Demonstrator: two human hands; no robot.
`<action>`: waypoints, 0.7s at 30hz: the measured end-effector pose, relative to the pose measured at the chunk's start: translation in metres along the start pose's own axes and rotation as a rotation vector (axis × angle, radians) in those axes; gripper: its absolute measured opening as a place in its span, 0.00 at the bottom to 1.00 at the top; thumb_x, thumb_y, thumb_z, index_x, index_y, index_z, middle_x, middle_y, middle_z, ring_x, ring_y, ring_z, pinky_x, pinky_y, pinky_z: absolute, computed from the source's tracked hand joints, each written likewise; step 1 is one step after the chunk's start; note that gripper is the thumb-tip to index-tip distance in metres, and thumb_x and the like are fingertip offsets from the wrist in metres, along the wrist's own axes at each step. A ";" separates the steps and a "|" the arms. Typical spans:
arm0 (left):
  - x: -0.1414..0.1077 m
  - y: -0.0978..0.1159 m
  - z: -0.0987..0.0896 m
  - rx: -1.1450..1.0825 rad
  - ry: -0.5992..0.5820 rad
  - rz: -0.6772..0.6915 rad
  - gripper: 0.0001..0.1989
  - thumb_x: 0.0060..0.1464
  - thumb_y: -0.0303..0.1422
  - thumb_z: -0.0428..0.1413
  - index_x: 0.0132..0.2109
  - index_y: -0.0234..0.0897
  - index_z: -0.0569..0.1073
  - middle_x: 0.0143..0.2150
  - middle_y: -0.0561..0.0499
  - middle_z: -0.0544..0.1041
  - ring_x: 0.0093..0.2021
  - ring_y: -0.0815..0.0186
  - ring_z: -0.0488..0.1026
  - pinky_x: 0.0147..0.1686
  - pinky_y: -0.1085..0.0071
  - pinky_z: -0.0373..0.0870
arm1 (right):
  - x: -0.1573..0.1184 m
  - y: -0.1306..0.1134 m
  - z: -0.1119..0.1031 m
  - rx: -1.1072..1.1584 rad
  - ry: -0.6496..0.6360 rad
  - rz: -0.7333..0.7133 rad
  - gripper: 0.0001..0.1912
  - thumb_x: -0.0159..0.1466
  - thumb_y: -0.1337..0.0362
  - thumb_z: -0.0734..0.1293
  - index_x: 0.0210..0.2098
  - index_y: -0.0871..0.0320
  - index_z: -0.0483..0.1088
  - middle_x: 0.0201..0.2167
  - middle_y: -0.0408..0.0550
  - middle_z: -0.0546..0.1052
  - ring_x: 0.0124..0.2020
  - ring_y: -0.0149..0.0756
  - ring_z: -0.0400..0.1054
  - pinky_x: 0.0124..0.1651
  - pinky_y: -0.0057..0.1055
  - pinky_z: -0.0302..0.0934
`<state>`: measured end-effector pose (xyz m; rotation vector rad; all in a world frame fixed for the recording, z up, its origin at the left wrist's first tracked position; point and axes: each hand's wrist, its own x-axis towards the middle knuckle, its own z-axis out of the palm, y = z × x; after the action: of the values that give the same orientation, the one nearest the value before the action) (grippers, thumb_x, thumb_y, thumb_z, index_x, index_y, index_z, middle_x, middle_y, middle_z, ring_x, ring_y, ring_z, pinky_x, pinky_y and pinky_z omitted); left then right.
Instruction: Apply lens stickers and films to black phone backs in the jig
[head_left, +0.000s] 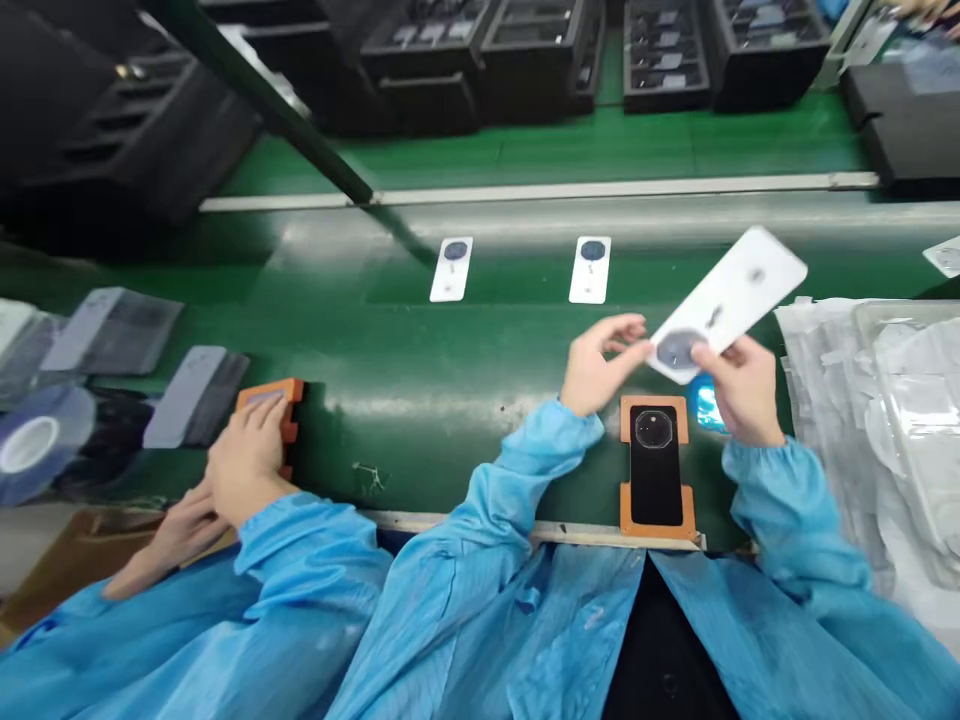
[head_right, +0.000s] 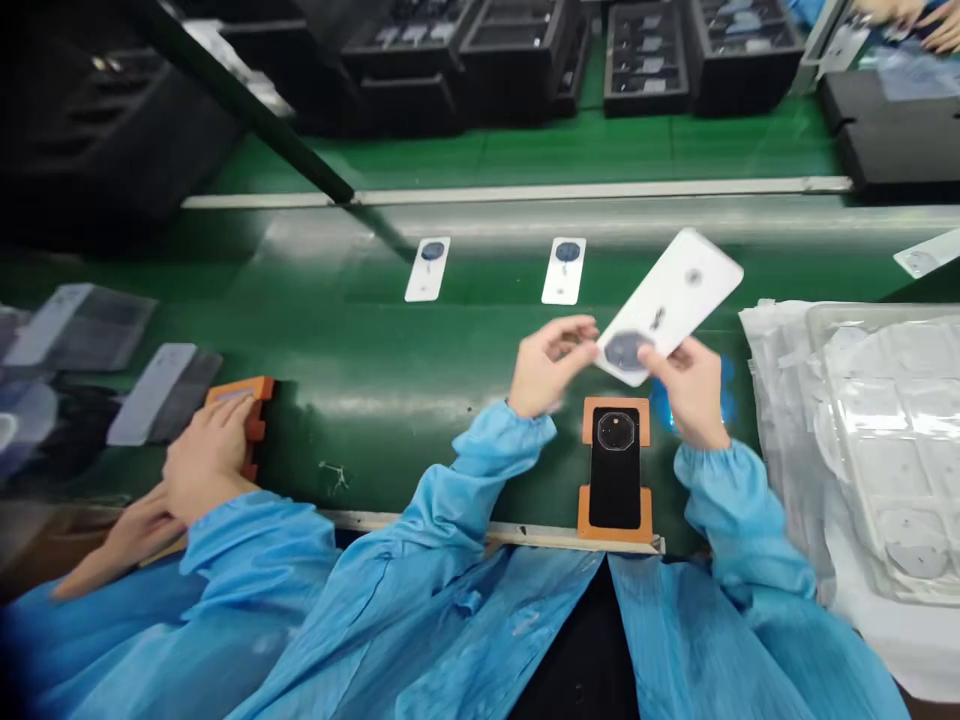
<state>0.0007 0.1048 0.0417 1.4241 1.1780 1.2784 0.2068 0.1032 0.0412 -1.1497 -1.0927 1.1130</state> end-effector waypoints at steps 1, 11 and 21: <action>0.024 -0.001 -0.008 0.082 0.034 -0.009 0.22 0.60 0.44 0.64 0.55 0.34 0.78 0.51 0.42 0.82 0.50 0.61 0.79 0.48 0.69 0.75 | 0.022 -0.005 0.006 0.057 0.035 -0.004 0.23 0.55 0.50 0.81 0.44 0.56 0.79 0.45 0.49 0.85 0.44 0.42 0.80 0.45 0.38 0.77; 0.161 -0.036 -0.017 0.905 0.002 -0.443 0.40 0.39 0.34 0.76 0.55 0.29 0.65 0.66 0.22 0.65 0.69 0.33 0.61 0.64 0.46 0.62 | -0.072 -0.028 0.001 -0.051 -0.379 0.306 0.23 0.51 0.49 0.82 0.37 0.60 0.83 0.31 0.51 0.85 0.32 0.40 0.81 0.37 0.34 0.76; 0.179 -0.044 -0.023 0.994 -0.138 -0.529 0.36 0.42 0.40 0.73 0.47 0.38 0.57 0.62 0.33 0.66 0.68 0.31 0.61 0.57 0.44 0.69 | -0.160 -0.141 -0.243 -1.080 0.488 -0.018 0.16 0.66 0.50 0.73 0.48 0.53 0.82 0.44 0.50 0.85 0.43 0.46 0.80 0.50 0.44 0.75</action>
<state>-0.0217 0.2889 0.0325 1.6308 2.0500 0.1750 0.4392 -0.0934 0.1497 -2.0873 -1.3076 0.1023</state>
